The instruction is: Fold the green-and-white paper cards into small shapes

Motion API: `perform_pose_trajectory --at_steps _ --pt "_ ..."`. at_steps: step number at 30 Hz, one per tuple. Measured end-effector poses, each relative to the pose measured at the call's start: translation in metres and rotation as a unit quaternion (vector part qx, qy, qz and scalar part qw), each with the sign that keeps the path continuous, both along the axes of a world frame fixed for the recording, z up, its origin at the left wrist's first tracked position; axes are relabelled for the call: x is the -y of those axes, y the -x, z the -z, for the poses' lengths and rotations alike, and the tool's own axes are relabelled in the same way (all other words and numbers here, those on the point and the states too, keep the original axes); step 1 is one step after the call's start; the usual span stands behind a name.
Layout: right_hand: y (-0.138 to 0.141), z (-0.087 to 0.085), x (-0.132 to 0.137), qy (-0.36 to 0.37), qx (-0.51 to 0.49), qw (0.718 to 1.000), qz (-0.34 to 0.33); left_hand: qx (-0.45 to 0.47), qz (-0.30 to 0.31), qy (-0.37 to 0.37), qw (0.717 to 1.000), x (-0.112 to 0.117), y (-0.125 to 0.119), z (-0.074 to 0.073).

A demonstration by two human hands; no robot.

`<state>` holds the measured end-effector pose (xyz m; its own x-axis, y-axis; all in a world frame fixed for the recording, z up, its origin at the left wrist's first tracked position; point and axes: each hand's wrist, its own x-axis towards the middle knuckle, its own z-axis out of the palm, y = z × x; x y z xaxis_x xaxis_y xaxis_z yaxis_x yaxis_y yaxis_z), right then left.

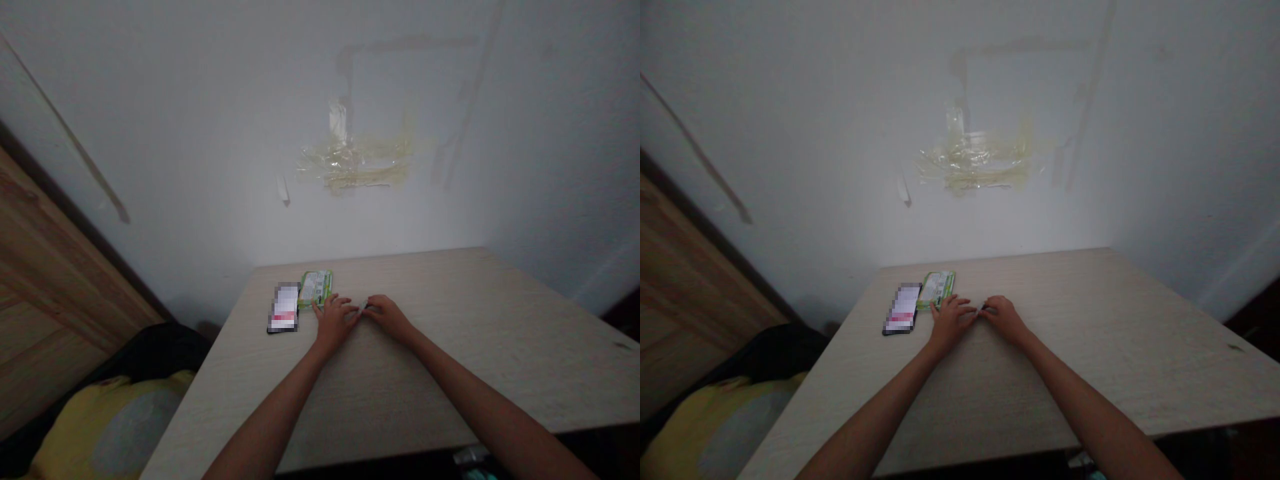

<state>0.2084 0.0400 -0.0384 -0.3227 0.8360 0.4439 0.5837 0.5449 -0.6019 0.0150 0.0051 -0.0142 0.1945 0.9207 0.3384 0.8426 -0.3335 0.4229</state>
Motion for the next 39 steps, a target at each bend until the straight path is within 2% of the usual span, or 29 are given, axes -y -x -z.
perform_pose_trajectory --at_steps 14,24,39 --pt "0.002 -0.001 0.002 -0.003 -0.002 1.000 -0.004 0.018 -0.004 0.003 1.000 -0.002 0.001 -0.001" --pt "0.005 -0.012 0.009 -0.029 -0.012 0.999 -0.019 0.018 -0.035 0.008 0.999 0.002 0.000 -0.009" --pt "-0.001 -0.004 0.003 -0.065 0.073 0.995 -0.009 0.024 -0.035 0.006 0.999 -0.003 0.007 -0.005"
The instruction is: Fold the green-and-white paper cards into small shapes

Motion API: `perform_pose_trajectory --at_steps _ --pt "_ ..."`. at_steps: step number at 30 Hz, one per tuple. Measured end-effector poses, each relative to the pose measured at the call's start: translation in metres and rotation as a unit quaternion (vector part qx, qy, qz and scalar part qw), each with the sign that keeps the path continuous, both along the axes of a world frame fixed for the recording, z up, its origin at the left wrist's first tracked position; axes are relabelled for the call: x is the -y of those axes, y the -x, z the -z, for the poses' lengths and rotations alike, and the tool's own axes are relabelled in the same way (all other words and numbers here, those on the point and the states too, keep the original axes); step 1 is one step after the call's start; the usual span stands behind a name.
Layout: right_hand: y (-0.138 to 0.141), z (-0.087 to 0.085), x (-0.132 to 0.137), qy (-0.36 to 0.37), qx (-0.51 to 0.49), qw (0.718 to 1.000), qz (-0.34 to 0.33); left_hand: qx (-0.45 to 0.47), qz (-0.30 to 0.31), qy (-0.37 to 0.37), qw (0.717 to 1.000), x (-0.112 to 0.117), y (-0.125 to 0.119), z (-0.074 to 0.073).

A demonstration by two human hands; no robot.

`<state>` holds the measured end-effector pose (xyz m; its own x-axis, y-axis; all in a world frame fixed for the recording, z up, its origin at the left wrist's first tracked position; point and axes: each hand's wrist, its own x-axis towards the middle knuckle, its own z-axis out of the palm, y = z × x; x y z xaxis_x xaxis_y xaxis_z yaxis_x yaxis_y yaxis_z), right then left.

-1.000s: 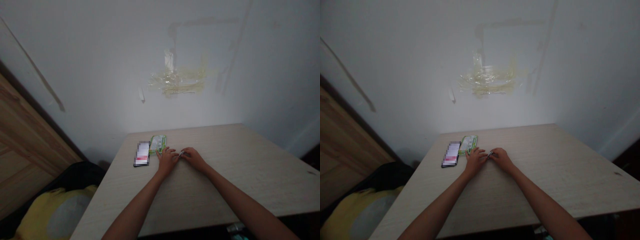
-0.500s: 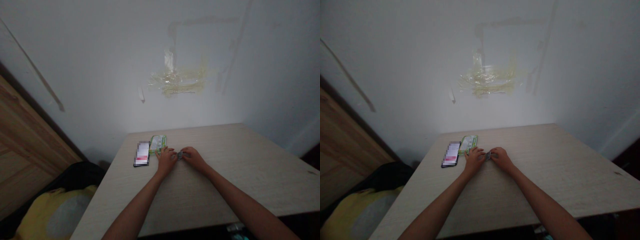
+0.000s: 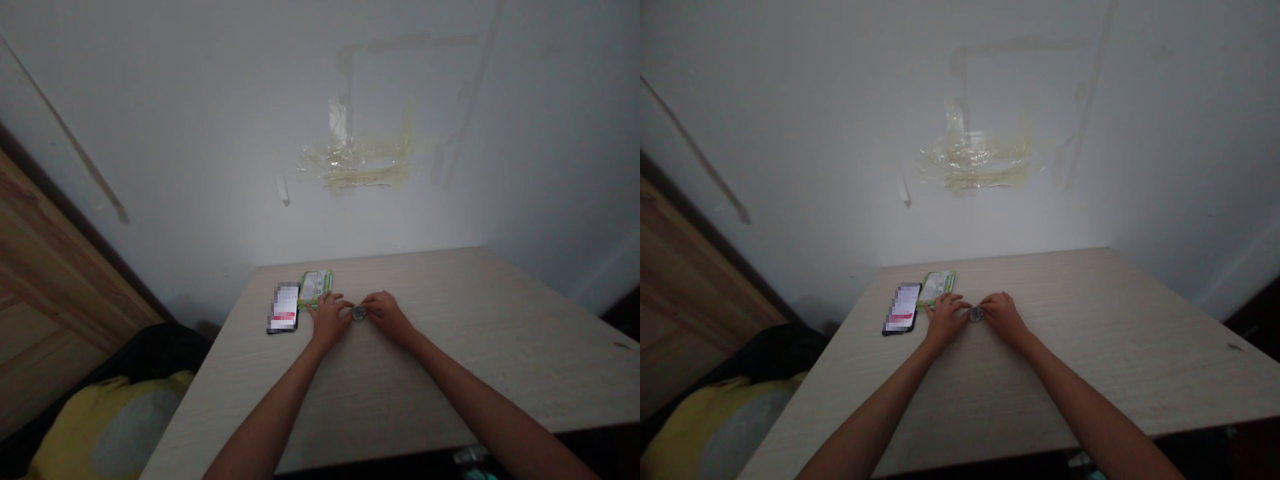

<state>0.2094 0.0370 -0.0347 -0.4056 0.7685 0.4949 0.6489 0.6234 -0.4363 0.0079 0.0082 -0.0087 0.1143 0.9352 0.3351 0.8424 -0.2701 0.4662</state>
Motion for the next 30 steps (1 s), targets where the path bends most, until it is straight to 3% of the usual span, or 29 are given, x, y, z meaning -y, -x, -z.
perform_pose_trajectory --at_steps 15,22,30 --pt "-0.001 -0.001 0.002 -0.001 0.007 1.000 -0.027 -0.085 0.066 0.019 0.994 -0.009 0.022 -0.002" --pt "-0.003 0.002 0.004 -0.005 0.000 0.999 -0.032 -0.061 0.058 0.008 0.996 -0.009 0.018 0.003" --pt "0.003 -0.007 0.008 -0.026 -0.021 0.998 -0.048 -0.041 0.057 -0.016 0.997 -0.004 0.015 0.004"
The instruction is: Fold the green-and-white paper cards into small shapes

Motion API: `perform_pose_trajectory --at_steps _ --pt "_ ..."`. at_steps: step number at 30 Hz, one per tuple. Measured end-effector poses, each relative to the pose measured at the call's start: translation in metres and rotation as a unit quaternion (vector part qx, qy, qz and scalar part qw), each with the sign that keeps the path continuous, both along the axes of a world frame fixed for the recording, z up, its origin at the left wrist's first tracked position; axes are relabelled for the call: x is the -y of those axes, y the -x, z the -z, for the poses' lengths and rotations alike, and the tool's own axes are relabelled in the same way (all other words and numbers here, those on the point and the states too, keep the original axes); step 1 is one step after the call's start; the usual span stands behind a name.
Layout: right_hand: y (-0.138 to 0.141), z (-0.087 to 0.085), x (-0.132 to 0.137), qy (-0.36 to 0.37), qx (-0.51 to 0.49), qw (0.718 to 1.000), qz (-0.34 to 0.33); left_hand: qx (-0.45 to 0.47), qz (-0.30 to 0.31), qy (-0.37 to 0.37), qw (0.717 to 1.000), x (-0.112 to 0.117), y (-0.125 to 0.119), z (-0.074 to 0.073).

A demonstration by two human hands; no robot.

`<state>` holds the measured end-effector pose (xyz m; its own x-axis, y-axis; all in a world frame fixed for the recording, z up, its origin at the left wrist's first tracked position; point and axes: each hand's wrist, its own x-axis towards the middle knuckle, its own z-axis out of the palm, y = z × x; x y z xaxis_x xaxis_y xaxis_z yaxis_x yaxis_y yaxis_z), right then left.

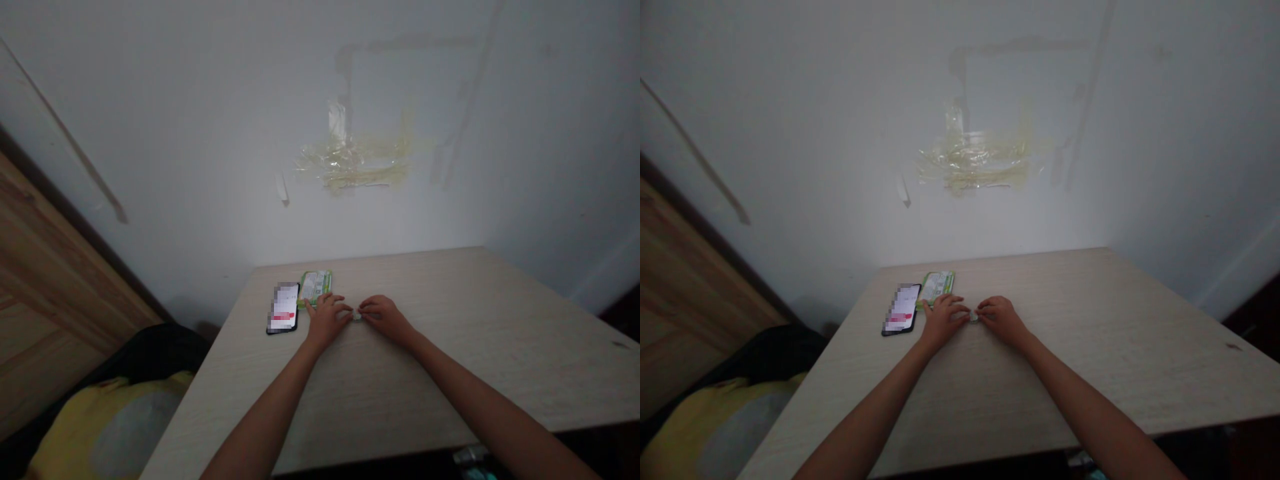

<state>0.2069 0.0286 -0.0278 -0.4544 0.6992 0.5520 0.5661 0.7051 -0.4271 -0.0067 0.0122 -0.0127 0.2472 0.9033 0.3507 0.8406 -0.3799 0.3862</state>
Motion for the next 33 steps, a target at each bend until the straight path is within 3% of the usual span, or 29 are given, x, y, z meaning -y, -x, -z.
perform_pose_trajectory --at_steps 9,19,28,33 --pt "0.002 -0.002 0.004 -0.040 0.024 0.999 0.011 0.010 0.059 -0.011 0.998 0.001 -0.002 0.000" --pt "-0.001 -0.001 0.006 -0.037 0.057 0.998 0.001 -0.087 0.144 -0.074 0.983 0.012 0.003 -0.010" --pt "-0.006 -0.002 0.001 -0.021 0.079 0.996 -0.037 -0.124 0.153 -0.030 0.980 0.014 0.005 -0.021" --pt "-0.006 -0.002 0.003 -0.015 0.080 0.996 -0.025 -0.117 0.135 -0.027 0.984 0.015 0.004 -0.022"
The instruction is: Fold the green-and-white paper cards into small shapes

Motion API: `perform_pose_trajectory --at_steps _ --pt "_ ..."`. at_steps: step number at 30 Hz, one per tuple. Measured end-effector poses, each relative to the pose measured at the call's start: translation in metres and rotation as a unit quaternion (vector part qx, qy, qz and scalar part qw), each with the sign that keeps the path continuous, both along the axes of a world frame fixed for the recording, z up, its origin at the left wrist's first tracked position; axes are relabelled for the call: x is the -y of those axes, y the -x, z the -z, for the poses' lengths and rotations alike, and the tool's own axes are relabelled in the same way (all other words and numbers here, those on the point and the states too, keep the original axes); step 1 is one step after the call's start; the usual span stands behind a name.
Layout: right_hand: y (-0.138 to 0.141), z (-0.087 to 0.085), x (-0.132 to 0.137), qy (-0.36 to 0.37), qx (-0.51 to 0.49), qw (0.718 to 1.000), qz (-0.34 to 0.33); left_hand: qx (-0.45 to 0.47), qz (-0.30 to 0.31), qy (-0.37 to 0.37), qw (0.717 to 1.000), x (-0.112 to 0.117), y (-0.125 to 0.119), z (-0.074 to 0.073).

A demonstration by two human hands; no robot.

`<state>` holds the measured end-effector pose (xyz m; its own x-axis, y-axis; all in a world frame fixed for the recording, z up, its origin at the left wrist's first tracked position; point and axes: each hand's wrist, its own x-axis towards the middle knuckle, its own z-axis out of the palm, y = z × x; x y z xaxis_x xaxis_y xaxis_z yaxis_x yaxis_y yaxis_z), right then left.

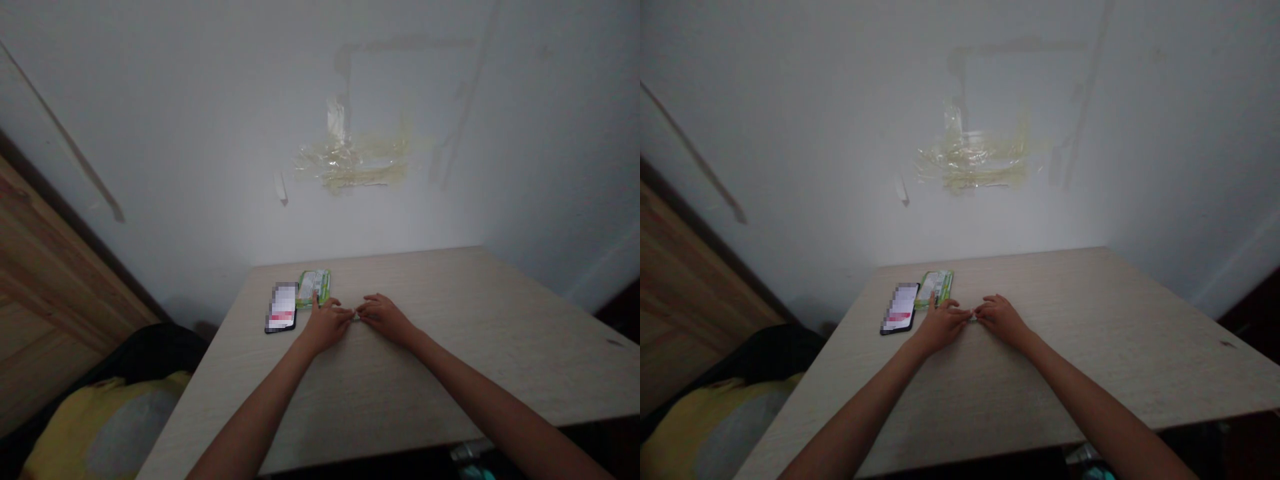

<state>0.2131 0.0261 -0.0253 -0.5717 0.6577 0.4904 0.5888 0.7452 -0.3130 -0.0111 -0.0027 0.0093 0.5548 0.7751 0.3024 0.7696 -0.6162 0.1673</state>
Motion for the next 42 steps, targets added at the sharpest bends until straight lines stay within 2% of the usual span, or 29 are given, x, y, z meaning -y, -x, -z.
perform_pose_trajectory --at_steps 6,13,22,32,36,42 --pt "0.001 0.001 0.001 0.007 0.001 1.000 0.015 -0.003 0.009 -0.011 1.000 0.000 0.002 0.004" --pt "0.003 0.000 0.004 0.017 0.009 0.999 0.027 -0.006 0.022 0.014 1.000 0.001 0.008 0.012" --pt "0.004 0.004 0.002 0.041 -0.046 0.997 0.044 0.007 0.003 -0.002 1.000 0.002 0.003 0.017" --pt "0.003 0.002 -0.001 -0.035 -0.056 0.997 0.029 0.020 -0.031 -0.039 0.999 0.004 -0.005 0.016" --pt "0.005 0.000 0.003 -0.043 -0.044 0.997 0.044 0.035 -0.034 -0.031 0.998 0.002 -0.004 0.018" --pt "0.002 0.007 -0.002 -0.046 -0.028 0.996 0.069 0.055 -0.030 -0.004 0.998 -0.002 -0.002 0.018"
